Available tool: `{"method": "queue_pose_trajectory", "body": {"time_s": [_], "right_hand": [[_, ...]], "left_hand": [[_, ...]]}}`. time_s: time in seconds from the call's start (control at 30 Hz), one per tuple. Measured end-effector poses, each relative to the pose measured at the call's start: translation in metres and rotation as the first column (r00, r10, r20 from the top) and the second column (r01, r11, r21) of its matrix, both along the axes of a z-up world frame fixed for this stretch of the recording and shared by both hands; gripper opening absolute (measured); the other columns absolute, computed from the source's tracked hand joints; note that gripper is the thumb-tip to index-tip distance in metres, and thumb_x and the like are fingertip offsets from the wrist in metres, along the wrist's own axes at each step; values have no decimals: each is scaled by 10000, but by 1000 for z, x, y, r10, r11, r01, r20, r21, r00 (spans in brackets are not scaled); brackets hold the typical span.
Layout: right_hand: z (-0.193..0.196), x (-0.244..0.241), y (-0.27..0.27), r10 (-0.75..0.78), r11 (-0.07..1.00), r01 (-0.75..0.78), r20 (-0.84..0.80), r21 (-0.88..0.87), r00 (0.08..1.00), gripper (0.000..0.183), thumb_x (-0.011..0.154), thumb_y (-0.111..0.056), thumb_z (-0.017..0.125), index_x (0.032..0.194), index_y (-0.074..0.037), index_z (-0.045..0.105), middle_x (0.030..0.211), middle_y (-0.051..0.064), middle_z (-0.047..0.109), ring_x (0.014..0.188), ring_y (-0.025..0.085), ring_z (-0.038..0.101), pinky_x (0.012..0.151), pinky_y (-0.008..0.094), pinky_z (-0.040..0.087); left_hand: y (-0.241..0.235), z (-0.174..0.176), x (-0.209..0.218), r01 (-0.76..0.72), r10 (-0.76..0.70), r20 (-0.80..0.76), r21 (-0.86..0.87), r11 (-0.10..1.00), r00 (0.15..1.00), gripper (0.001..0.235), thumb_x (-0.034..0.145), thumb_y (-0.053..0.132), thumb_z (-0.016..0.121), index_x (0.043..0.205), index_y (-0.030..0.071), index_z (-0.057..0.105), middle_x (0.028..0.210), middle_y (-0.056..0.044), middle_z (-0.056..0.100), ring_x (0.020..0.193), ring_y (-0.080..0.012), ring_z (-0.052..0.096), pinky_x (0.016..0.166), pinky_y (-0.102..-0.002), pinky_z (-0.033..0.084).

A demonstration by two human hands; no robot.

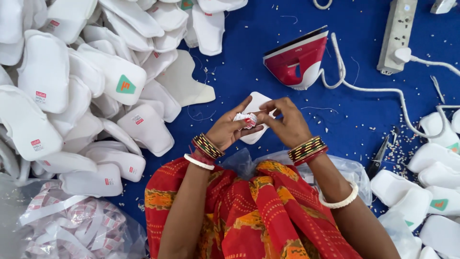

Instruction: Using an iron to press labels onto white fabric shoe components while sitting on the floor.

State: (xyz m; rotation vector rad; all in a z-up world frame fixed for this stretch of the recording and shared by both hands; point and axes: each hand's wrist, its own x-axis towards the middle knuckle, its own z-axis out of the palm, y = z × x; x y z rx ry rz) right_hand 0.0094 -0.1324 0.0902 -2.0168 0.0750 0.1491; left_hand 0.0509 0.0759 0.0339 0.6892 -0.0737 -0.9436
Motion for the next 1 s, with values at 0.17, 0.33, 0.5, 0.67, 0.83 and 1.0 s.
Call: {"method": "queue_pose_trajectory", "body": {"time_s": [0.17, 0.33, 0.5, 0.67, 0.83, 1.0], "right_hand": [[7, 0, 15, 7, 980, -1, 28, -199, 1000, 261, 814, -220, 829, 1006, -45, 805, 1021, 133, 641, 852, 224, 642, 693, 355, 569], [-25, 15, -10, -46, 999, 43, -205, -19, 978, 220, 877, -226, 796, 1013, -54, 779, 925, 78, 751, 798, 143, 702, 730, 316, 576], [-54, 39, -21, -51, 998, 60, -340, 15, 939, 160, 903, -179, 745, 1018, -70, 771, 856, 65, 774, 733, 134, 712, 671, 305, 577], [-71, 41, -8, -191, 920, 161, -52, -358, 980, 161, 811, -180, 815, 925, -68, 798, 849, 120, 774, 747, 223, 757, 699, 341, 590], [-74, 38, -1, -220, 893, 202, 2, -402, 976, 138, 846, -203, 796, 899, -77, 777, 852, 117, 777, 764, 258, 764, 726, 372, 600], [-78, 38, 1, -243, 848, 228, 31, -479, 970, 136, 851, -203, 797, 897, -79, 770, 842, 114, 768, 761, 294, 752, 720, 407, 595]], "left_hand": [[-1, -3, 1, -13, 5, 58, 144, 989, 998, 778, 1029, 15, 476, 1663, 159, 48, 1461, -212, 519, 1226, -251, 632, 1075, -395, 531], [1, -18, 0, -32, 14, 86, 211, 977, 996, 630, 1017, 9, 472, 1590, 123, 238, 1365, -179, 599, 1162, -228, 683, 1029, -370, 576], [-18, -80, -9, -144, -19, 305, 503, 852, 952, 373, 1048, 64, 482, 1365, -38, 651, 1028, -200, 680, 859, -221, 626, 733, -371, 515], [-38, -33, -24, -512, -431, 678, 734, 447, 596, 328, 993, 182, 592, 1315, 123, 622, 882, -190, 737, 768, -349, 725, 698, -477, 585], [-48, -39, -32, -604, -578, 671, 717, 348, 463, 533, 987, 167, 574, 1506, 177, 451, 961, -198, 714, 847, -378, 697, 713, -496, 582], [-55, -43, -37, -644, -685, 606, 721, 256, 405, 680, 964, 110, 570, 1600, 185, 339, 998, -181, 706, 913, -349, 693, 723, -460, 604]]}}
